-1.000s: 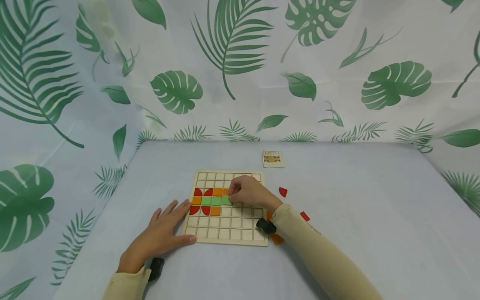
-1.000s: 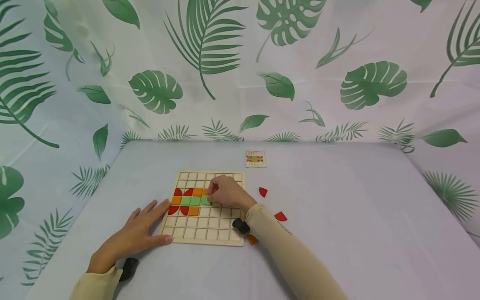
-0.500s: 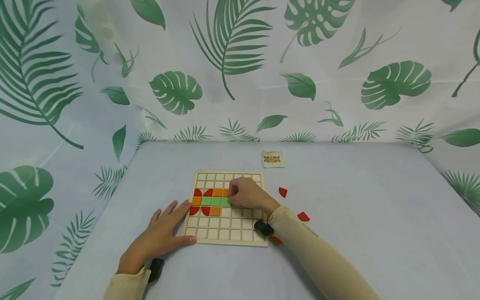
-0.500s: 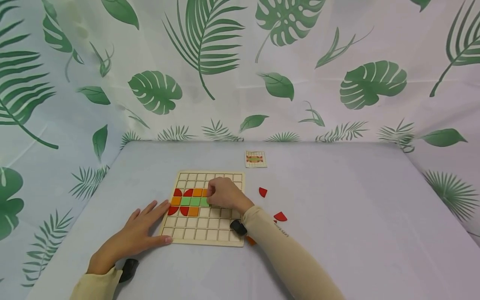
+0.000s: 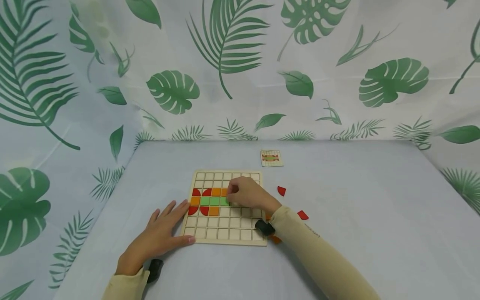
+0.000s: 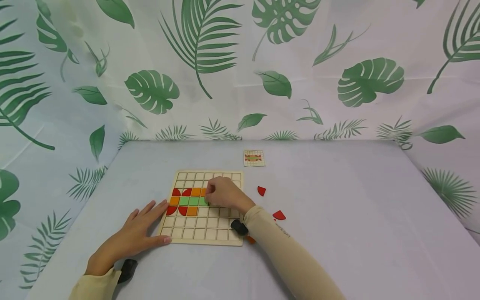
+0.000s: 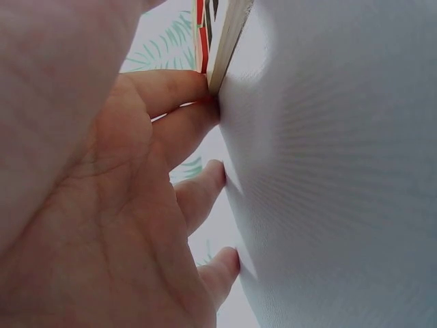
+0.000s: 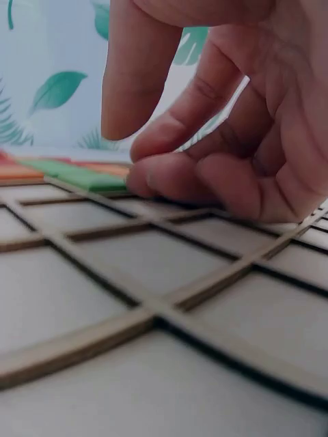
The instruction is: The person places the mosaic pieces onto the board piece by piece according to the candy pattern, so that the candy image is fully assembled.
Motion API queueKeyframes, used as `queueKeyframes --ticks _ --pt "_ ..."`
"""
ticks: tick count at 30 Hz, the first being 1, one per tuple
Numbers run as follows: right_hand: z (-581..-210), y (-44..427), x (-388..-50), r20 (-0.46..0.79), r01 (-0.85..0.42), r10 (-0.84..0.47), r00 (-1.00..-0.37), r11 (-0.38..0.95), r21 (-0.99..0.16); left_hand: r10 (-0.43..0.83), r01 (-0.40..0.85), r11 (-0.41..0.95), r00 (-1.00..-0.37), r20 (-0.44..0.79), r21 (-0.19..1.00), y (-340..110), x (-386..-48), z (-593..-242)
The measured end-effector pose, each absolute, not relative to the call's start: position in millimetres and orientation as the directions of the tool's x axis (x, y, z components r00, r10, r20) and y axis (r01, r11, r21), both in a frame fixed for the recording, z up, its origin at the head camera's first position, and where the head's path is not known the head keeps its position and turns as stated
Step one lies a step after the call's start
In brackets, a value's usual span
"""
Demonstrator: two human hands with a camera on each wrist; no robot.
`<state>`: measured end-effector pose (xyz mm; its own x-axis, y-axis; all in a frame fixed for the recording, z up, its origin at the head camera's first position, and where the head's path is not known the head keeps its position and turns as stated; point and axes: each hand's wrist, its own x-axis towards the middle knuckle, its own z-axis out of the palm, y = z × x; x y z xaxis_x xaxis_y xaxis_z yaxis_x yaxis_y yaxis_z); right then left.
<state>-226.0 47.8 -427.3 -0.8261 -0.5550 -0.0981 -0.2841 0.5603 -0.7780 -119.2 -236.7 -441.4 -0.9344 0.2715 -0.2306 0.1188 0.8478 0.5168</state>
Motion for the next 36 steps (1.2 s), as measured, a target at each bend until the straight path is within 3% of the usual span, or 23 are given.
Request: queueKeyframes --ticks 16,36 --pt "-403 73 -204 -0.104 -0.220 -0.589 -0.802 0.452 -0.864 0.283 0.135 0.851 -0.932 -0.227 0.507 -237 -119 -441" --pt "-404 135 -187 -0.135 -0.327 -0.574 -0.808 0.626 -0.708 0.291 0.140 0.843 -0.931 -0.221 0.519 -237 -118 -440"
